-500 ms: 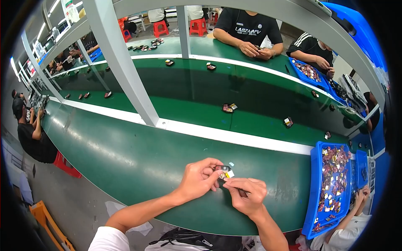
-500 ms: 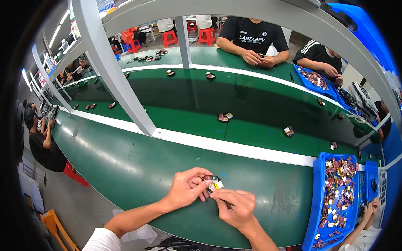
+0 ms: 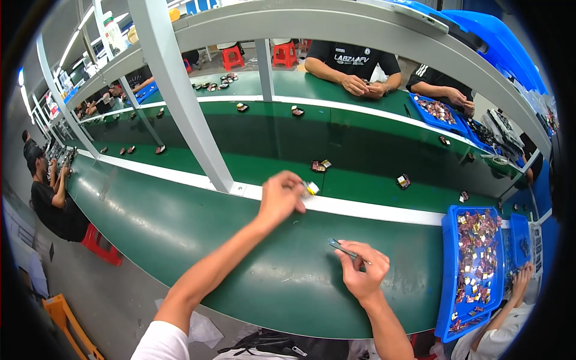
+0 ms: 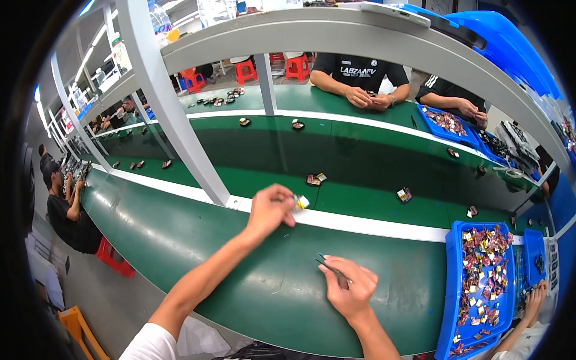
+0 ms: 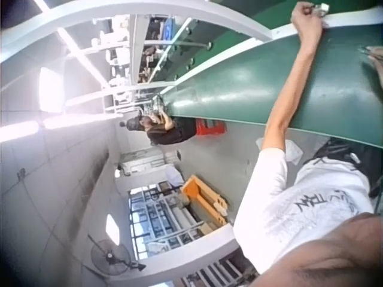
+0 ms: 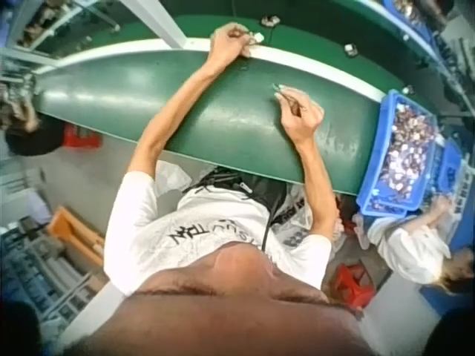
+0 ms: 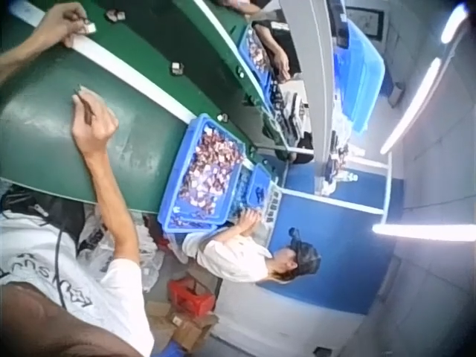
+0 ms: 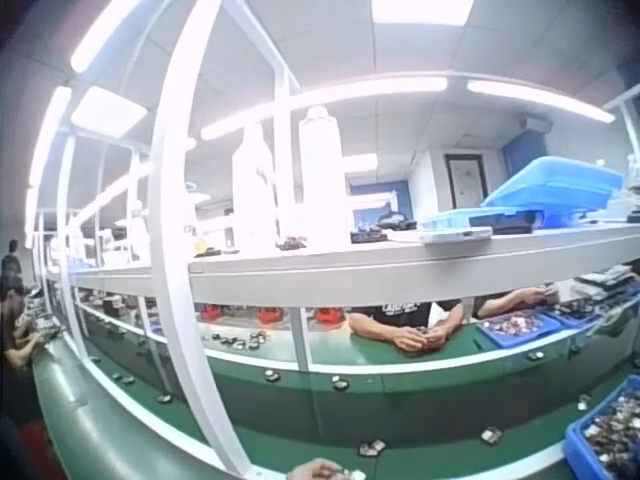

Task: Assembling small electronic components onto circuit boards on a factory assembly line.

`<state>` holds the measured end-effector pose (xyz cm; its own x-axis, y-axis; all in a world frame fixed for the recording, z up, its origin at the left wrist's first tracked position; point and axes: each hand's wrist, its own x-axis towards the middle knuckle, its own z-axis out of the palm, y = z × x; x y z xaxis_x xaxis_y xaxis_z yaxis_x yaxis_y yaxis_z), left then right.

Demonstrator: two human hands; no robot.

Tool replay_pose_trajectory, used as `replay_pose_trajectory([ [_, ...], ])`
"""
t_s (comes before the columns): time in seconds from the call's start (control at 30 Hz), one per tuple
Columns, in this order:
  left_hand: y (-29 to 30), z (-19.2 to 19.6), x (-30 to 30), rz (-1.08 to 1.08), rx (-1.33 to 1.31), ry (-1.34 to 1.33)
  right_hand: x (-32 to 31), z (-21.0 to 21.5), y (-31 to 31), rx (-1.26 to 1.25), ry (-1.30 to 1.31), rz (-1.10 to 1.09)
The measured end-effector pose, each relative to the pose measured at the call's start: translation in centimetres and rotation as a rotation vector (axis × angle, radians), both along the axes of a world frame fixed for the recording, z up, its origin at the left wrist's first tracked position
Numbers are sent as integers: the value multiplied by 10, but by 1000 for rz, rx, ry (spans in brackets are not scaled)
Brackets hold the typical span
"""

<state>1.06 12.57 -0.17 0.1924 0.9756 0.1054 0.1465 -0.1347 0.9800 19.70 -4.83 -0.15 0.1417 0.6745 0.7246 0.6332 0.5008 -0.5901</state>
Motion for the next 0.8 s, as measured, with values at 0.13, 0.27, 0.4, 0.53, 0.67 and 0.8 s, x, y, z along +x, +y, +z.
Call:
replay_pose_trajectory([
  [0.13, 71, -7, -30, 304, 168, 323, -6, 0, 8, 76, 23, 30],
  [0.27, 92, -8, -23, 520, 589, 908, 1, -2, 5, 25, 11, 9],
  [0.4, 107, -12, -2, 324, 779, 591, -5, -1, 6, 34, -8, 39],
  [0.53, 108, -8, 34, 124, 48, 353, -4, -11, 7, 44, -13, 62],
  [0.67, 109, -16, 38, 203, 2, 385, -6, -12, 9, 29, -4, 51],
  [0.8, 99, -12, 20, 178, 7, 386, -6, -6, 5, -10, -17, 27],
])
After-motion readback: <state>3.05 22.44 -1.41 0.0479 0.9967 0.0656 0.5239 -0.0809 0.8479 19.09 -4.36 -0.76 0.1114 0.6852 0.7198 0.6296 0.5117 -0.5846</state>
